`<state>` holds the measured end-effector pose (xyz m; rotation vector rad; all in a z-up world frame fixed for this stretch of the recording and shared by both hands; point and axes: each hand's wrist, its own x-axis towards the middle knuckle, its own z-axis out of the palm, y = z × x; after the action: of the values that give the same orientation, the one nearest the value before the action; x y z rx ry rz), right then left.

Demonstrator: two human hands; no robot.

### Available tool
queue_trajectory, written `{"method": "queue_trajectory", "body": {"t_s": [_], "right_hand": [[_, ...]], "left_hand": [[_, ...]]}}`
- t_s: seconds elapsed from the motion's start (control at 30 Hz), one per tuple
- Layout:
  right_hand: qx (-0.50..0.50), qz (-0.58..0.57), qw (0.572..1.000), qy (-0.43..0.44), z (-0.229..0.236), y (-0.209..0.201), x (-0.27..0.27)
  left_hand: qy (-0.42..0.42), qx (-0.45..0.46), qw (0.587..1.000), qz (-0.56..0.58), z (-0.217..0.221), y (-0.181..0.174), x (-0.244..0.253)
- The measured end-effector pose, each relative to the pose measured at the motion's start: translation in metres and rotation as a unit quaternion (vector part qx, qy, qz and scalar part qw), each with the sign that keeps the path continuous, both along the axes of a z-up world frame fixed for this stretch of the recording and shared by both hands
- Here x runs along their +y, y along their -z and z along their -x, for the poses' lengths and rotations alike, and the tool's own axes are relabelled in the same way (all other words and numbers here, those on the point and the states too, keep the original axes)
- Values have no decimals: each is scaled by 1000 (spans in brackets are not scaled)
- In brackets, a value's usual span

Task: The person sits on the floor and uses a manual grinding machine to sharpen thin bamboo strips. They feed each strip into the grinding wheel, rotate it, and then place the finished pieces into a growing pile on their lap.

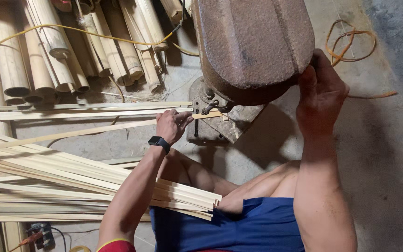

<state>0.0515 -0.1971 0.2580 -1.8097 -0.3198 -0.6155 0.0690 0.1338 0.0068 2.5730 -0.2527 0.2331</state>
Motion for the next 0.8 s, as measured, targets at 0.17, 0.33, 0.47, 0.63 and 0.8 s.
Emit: {"method": "queue_trajectory", "body": {"t_s": [0.17,0.33,0.47,0.63,0.8], "right_hand": [[8,-13,1000,-2,6,-5,6],[26,-41,999,-5,11,-3,9],[22,-62,998,-3,15,2,11],[26,-67,997,-7,22,5,12],[35,-58,998,21,28,10,11]], "left_hand": [[8,1,999,-39,-1,0,1],[23,21,999,-27,-5,-3,2],[22,15,999,-28,-5,-4,1],[18,20,999,-46,-2,-9,-1],[27,8,999,-32,-2,-15,-2]]}}
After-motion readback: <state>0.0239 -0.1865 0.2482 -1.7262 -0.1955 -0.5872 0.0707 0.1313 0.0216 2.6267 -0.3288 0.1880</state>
